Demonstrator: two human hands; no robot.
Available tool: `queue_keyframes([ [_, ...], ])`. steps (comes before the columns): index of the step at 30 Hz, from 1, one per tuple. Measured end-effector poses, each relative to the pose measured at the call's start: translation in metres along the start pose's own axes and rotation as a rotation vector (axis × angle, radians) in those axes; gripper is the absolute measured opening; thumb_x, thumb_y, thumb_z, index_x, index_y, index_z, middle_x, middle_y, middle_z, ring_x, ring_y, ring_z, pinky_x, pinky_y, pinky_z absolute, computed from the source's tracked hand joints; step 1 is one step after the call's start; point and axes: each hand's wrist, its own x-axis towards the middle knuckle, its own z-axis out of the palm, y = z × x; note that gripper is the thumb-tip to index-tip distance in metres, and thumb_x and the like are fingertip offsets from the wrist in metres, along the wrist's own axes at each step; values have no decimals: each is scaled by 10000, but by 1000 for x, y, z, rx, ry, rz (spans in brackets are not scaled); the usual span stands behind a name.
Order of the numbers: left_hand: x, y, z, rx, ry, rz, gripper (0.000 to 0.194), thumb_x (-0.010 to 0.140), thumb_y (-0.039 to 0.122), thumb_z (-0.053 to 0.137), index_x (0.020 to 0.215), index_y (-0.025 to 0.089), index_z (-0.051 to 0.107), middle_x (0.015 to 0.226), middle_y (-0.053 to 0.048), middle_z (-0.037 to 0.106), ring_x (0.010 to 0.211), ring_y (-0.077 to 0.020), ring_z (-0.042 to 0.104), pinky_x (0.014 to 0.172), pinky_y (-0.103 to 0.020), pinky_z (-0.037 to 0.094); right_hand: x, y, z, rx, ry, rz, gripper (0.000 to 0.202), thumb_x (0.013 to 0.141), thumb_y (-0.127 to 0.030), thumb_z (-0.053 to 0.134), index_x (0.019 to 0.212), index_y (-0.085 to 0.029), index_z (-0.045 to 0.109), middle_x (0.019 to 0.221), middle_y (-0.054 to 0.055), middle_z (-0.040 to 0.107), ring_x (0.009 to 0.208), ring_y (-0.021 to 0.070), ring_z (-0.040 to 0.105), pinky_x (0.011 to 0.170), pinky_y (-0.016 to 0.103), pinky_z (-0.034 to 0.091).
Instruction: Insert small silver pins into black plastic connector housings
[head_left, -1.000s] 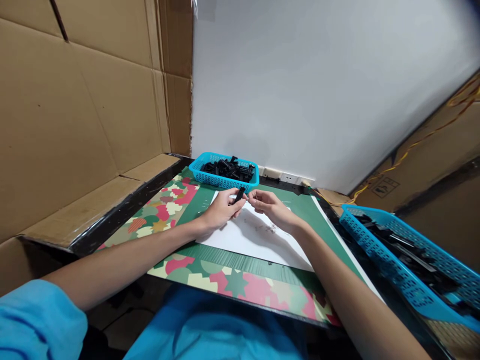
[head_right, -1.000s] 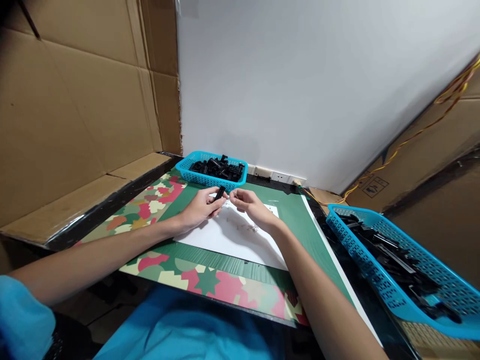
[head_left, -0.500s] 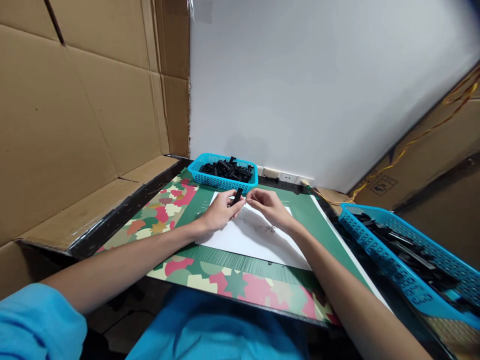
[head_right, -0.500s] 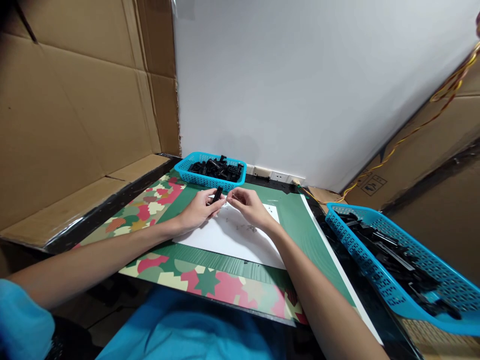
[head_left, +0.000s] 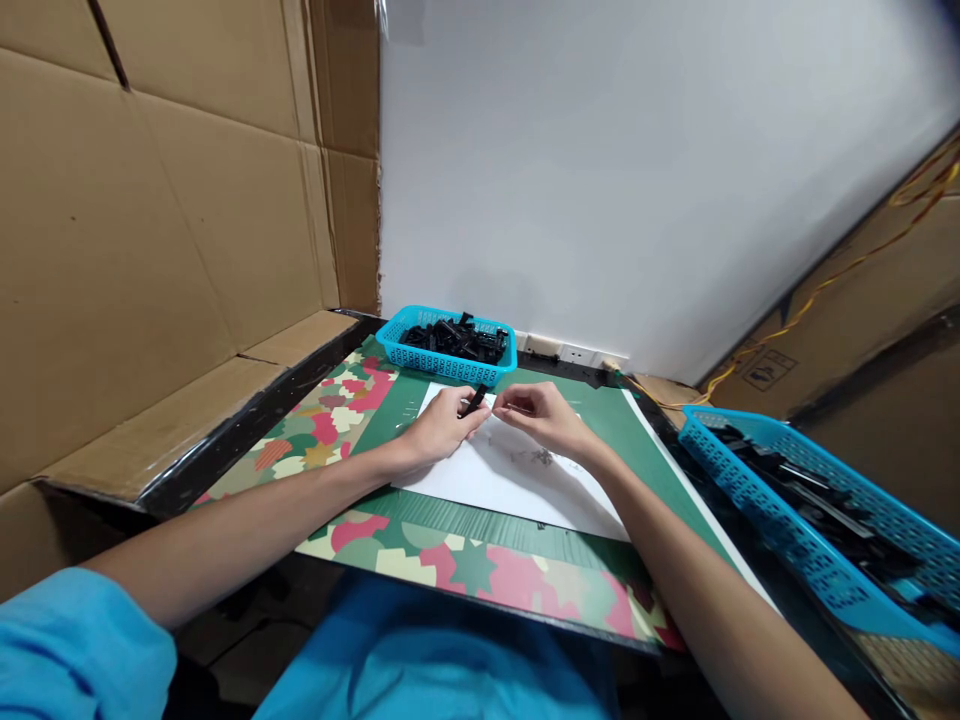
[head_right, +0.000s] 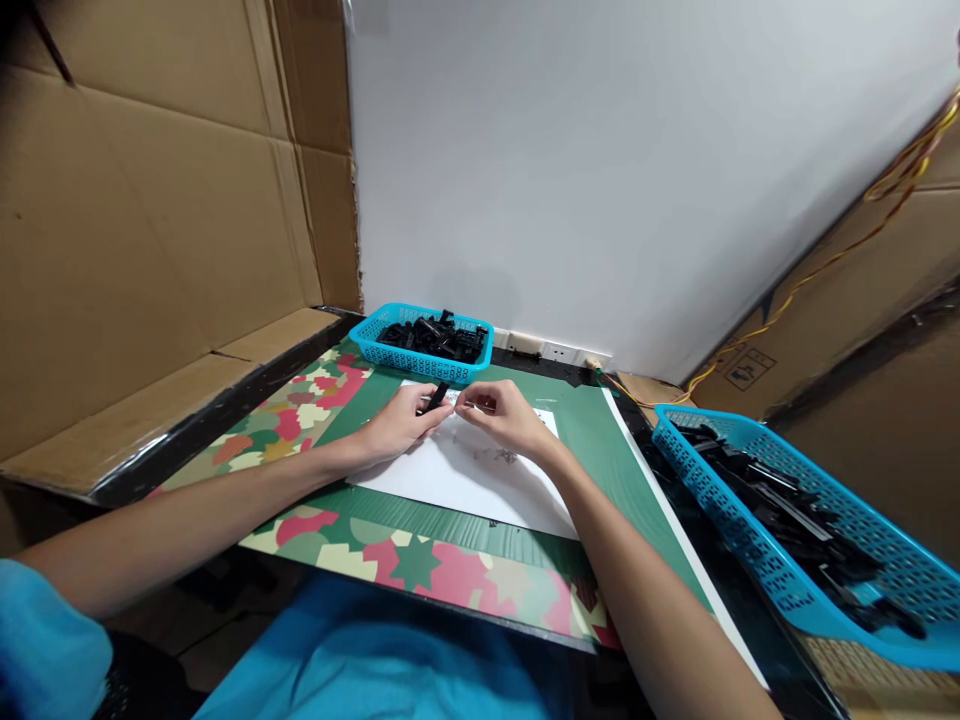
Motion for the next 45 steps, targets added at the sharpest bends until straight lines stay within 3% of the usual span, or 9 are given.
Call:
queue_keyframes([
  [5, -1, -5, 2, -120, -98, -124, 239, 983, 408, 676, 936, 192, 584, 606, 59, 527, 415, -69, 398, 417, -221, 257, -1, 3, 1, 26, -35, 25, 298, 961, -426, 700, 888, -144, 762, 728, 16, 594, 666, 131, 423, 594, 292, 309],
  [9, -2, 2, 1, -316, -200, -244, 272, 958, 419, 727, 1031, 210, 570, 649, 76, 504, 377, -35, 318, 391, -201, 179, -1, 2, -1, 52, -24, 24, 291, 953, -425, 706, 849, -158, 756, 707, 5, 565, 641, 124, 396, 588, 299, 301],
  [11, -2, 7, -1, -455, -239, -316, 292, 951, 422, 739, 1062, 213, 569, 688, 59, 537, 387, -30, 324, 394, -193, 160, -1, -1, -2, 48, 29, 7, 298, 955, -435, 706, 833, -167, 756, 710, 12, 573, 646, 132, 406, 589, 305, 310],
  [16, -3, 11, -6, -651, -291, -405, 290, 1049, 488, 539, 1003, 203, 552, 663, 20, 562, 399, -64, 362, 391, -185, 217, 0, -9, -1, -14, 242, -27, 320, 962, -477, 699, 847, -183, 753, 744, 39, 619, 662, 154, 432, 588, 324, 331],
  [19, -3, 7, -6, -692, -314, -434, 274, 1059, 469, 523, 1008, 203, 562, 620, 38, 511, 378, -64, 312, 378, -176, 188, 0, -10, 3, -39, 308, -61, 294, 955, -456, 705, 852, -184, 751, 775, 52, 656, 683, 165, 475, 613, 335, 369],
  [26, -1, 1, -4, -744, -309, -478, 306, 1083, 443, 477, 875, 219, 477, 568, 67, 393, 373, -64, 256, 389, -173, 155, 1, 0, 14, -172, 323, -102, 186, 973, -335, 668, 881, -198, 753, 849, 58, 723, 721, 182, 556, 661, 342, 407],
  [33, -1, 4, -3, -748, -297, -514, 292, 1084, 426, 474, 875, 222, 466, 578, 75, 369, 375, -59, 237, 406, -174, 124, 1, 4, 20, -244, 349, -155, 122, 930, -219, 652, 903, -208, 770, 870, 62, 756, 739, 197, 620, 685, 335, 446],
  [45, -4, 9, -3, -717, -280, -533, 343, 1089, 454, 480, 837, 228, 427, 574, 95, 304, 376, -55, 205, 407, -178, 119, 2, 7, 21, -298, 369, -136, 182, 863, -172, 627, 782, -233, 779, 798, 47, 714, 681, 185, 558, 655, 334, 412],
])
